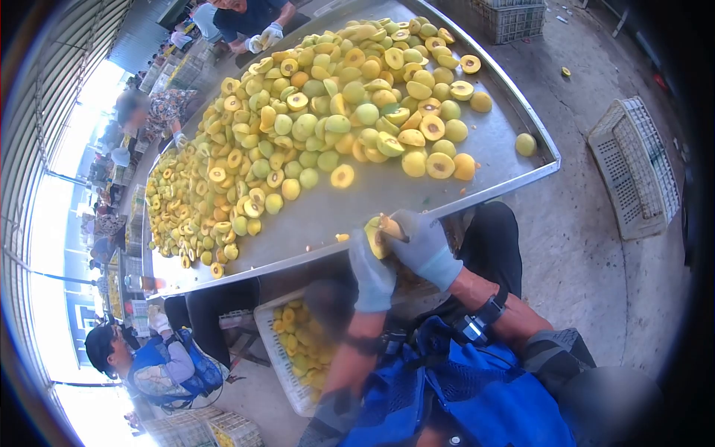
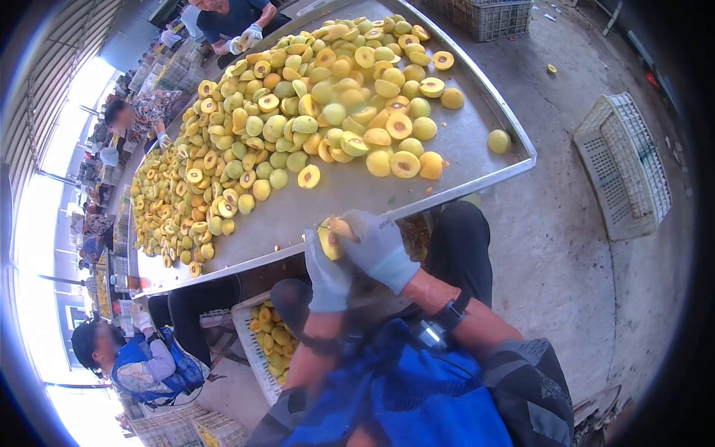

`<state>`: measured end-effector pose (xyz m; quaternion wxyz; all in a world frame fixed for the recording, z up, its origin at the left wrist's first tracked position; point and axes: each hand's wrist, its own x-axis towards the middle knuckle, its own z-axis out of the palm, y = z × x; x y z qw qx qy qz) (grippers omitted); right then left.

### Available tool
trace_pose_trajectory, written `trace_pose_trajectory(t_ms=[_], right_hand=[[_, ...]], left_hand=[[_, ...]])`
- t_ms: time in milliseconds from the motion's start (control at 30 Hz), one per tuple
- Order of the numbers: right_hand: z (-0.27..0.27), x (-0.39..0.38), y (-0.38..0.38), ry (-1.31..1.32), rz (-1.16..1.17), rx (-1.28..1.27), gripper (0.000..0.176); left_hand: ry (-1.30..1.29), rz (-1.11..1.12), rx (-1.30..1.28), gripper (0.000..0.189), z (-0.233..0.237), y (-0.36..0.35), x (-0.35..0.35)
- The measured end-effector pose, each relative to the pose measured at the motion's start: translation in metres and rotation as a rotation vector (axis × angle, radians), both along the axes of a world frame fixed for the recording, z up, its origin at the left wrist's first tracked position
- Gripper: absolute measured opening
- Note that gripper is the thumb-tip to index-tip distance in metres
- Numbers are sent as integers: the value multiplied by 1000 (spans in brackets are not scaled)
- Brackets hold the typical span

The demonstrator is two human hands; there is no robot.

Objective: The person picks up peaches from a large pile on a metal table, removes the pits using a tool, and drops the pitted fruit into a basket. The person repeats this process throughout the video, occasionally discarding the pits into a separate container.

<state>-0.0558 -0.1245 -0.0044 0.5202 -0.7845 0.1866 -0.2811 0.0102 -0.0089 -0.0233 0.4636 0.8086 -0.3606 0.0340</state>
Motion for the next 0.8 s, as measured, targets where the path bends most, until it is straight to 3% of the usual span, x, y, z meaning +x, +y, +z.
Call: trace_pose_trajectory(t_ms=[33,100,167,200,267,333,467,567,633,733,800], right_hand=[[-1,0,0,-15,7,7,22],[-2,-3,0,5,96,-47,21],[-4,-7,3,5,154,6,21],[-6,-11,4,-7,164,81,21],[-6,-14,3,3,182,240,22],[-3,-16,0,48,194,402,25],[-15,-16,6,172,267,520,42],[0,-16,10,285,291,605,46],[8,-15,9,344,300,582,48],[-5,-15,15,179,280,455,50],[-4,-14,17,171,261,450,50]], left_hand=[[-15,0,21,41,3,0,-1],[83,-27,-228,50,-11,-6,-1],[436,-38,-473,54,-24,-4,5],[740,-37,-595,54,-25,-2,12],[769,0,-517,53,-24,5,19],[220,69,-121,53,-7,7,17],[718,14,-514,44,-16,2,19],[820,-14,-597,33,1,-3,9],[890,-29,-668,40,10,-5,5],[1113,30,-776,56,13,-9,7],[1011,-10,-738,56,15,-8,5]])
